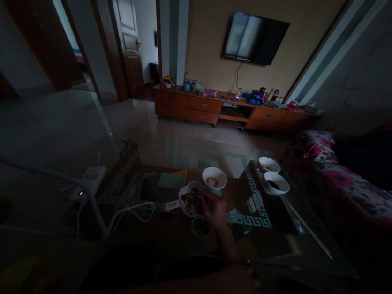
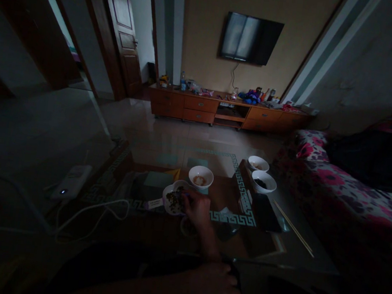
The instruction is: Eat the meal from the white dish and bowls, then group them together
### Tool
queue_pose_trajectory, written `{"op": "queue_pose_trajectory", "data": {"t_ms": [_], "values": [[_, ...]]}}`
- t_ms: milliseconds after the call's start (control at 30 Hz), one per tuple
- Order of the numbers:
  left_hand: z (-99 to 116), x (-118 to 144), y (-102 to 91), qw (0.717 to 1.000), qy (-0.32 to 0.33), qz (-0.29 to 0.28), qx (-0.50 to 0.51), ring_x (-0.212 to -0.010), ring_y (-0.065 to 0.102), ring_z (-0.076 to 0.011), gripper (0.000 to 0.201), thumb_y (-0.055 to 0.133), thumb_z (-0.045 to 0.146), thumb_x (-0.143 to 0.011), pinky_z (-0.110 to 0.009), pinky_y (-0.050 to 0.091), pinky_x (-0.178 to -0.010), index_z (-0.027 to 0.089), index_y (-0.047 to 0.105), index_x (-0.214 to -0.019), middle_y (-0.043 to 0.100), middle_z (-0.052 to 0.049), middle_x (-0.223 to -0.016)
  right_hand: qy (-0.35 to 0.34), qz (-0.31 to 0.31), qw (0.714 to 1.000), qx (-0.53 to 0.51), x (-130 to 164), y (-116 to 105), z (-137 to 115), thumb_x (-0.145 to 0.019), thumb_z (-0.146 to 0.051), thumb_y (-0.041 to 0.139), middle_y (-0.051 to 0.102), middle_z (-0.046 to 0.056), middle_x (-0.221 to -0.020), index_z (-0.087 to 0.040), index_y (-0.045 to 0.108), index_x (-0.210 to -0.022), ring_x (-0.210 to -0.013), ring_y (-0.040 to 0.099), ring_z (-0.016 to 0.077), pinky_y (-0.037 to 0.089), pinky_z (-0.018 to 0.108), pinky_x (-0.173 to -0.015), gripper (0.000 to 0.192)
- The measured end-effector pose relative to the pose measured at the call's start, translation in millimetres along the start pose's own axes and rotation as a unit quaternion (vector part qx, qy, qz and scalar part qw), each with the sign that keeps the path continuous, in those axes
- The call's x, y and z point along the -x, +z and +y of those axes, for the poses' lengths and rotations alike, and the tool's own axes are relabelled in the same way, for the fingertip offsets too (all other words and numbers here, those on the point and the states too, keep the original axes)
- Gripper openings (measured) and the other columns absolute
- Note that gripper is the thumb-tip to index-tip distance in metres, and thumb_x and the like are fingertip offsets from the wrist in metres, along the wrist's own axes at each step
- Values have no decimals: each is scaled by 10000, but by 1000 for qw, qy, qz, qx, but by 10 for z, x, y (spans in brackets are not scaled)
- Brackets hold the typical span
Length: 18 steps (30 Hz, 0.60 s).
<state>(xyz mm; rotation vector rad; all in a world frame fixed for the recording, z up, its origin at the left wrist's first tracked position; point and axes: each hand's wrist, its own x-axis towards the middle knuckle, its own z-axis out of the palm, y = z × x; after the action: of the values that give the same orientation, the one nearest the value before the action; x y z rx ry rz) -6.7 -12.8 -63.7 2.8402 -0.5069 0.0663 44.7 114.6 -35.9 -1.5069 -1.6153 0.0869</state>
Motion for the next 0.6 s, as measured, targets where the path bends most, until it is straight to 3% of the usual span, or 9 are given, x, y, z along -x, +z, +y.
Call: {"op": "queue_pose_trajectory", "data": {"t_ms": [133, 300, 367, 500, 600], "values": [[5, 1, 8, 1000, 5, -7, 2, -891, 670, -284, 204, 794, 445, -820, -467, 544, -805, 288, 692, -899, 703, -29, -941, -4, 24, 999, -21, 9, -20, -12, -991, -377, 625, 834, 63, -1013, -250, 831, -1040, -859, 805, 245, 636, 340, -789, 247], [21, -69, -30, 1000, -2, -13, -7, -875, 668, -267, 181, 812, 401, -803, -437, 521, -775, 292, 705, -899, 707, -9, -913, 82, 227, 970, -34, 2, -112, -8, -1028, -463, 587, 829, 110, -1019, -177, 822, -1055, -885, 797, 256, 631, 341, -790, 371], [20, -102, -53, 1000, 7, -18, -6, -853, 659, -250, 212, 831, 433, -775, -411, 498, -728, 299, 713, -890, 704, 0, -896, 122, 274, 953, -36, -18, -146, 17, -1033, -493, 580, 828, 114, -1022, -160, 816, -1076, -886, 793, 258, 621, 329, -761, 410], [41, -84, -99, 1000, 5, 1, -25, -850, 657, -234, 235, 841, 459, -779, -403, 475, -719, 298, 729, -909, 710, 8, -907, 157, 273, 948, -41, -48, -159, 66, -1017, -551, 590, 829, 113, -991, -153, 821, -1081, -835, 781, 255, 590, 302, -680, 464], [75, -16, -134, 999, 3, 18, -43, -877, 669, -235, 214, 825, 437, -812, -400, 472, -743, 297, 733, -945, 721, 4, -941, 145, 247, 957, -42, -34, -133, 55, -1013, -558, 583, 826, 100, -943, -159, 819, -1076, -771, 765, 238, 581, 299, -668, 467]]}}
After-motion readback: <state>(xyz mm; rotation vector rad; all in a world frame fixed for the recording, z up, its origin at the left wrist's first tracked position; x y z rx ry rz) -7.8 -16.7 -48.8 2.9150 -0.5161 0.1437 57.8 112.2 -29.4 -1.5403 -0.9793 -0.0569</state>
